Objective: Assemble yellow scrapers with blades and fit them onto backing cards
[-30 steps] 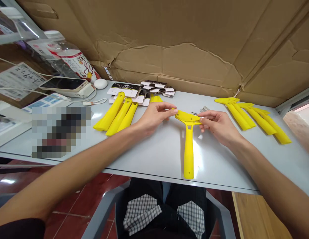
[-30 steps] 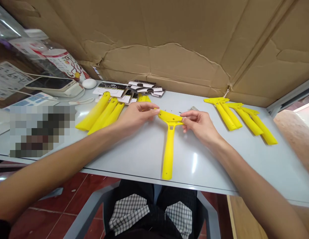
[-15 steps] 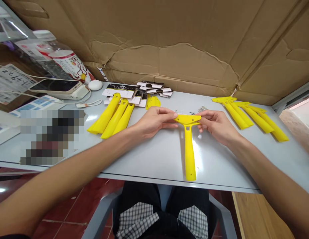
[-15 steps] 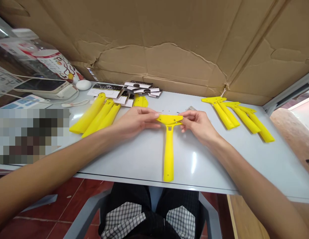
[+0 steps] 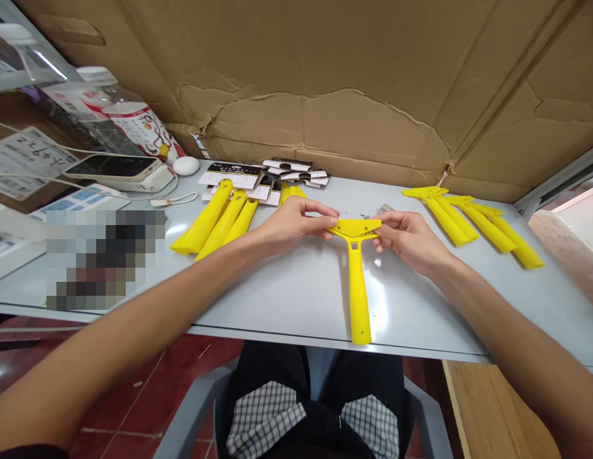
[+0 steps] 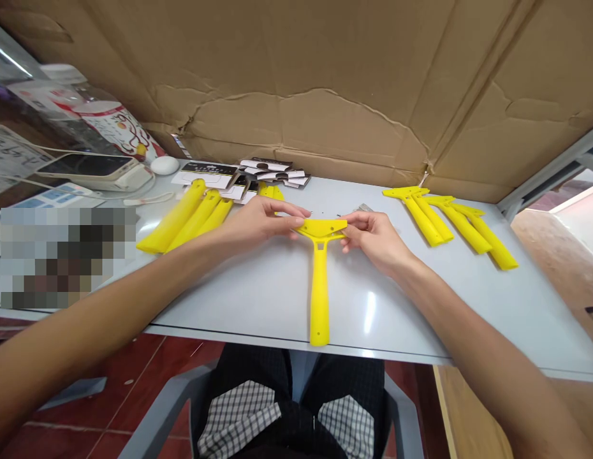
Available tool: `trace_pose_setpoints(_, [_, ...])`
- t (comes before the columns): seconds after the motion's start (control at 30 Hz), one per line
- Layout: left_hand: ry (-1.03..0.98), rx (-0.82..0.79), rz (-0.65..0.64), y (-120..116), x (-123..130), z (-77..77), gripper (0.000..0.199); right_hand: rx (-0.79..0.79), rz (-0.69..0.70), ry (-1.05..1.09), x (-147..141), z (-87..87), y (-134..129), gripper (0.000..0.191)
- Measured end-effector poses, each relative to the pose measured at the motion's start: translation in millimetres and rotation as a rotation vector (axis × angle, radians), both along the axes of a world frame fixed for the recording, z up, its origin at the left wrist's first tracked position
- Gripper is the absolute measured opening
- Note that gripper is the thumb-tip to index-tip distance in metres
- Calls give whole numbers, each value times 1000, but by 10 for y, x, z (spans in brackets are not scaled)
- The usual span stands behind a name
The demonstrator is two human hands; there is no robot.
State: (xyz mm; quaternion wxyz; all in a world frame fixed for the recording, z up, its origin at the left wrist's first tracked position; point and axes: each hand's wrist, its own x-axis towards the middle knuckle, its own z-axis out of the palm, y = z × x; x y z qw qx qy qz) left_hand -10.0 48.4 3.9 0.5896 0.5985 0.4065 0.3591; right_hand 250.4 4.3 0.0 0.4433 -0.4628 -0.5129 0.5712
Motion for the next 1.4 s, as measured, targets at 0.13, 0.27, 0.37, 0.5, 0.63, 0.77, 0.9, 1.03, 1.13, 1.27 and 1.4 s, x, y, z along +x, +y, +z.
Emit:
trace_pose_setpoints(0.13, [81,94,-121,41,-57,18,27,0,0,-15,-1,-4,2,34])
trace_pose_setpoints(0.27, [126,147,-181,50,-81,58,23,-9,13,-8,-10,-29,4,32])
trace_pose_setpoints(0.37, [122,137,-193,52,-87,85,22,-35,30,8,-11,-43,7,30])
trace_pose_setpoints(0.5, [111,75,-204,58,-97,98,22,-44,31,9,3,-46,6,30])
trace_pose_setpoints(0.63, [143,45,-177,48,-93,111,20,-34,29,-13,21,-45,-2,27])
trace_pose_setpoints(0.77, [134,53,-179,26,-69,122,14,-42,37,-22,18,-43,-7,24])
trace_pose_setpoints(0.9, [100,40,-157,28,-54,102,22,-53,42,5,4,-58,4,24])
trace_pose_setpoints(1.03, [127,15,-133,42,-56,79,29,-65,36,33,-4,-73,14,25])
trace_pose_setpoints(1.13, [144,7,-123,37,-55,83,28,-80,45,61,-17,-46,4,20])
trace_pose_setpoints(1.27, [146,-2,-112,12,-43,113,25,-104,44,74,-50,28,-25,12])
trace_pose_setpoints(1.4, [166,3,-97,-14,-34,162,24,-125,38,112,-70,75,-41,20])
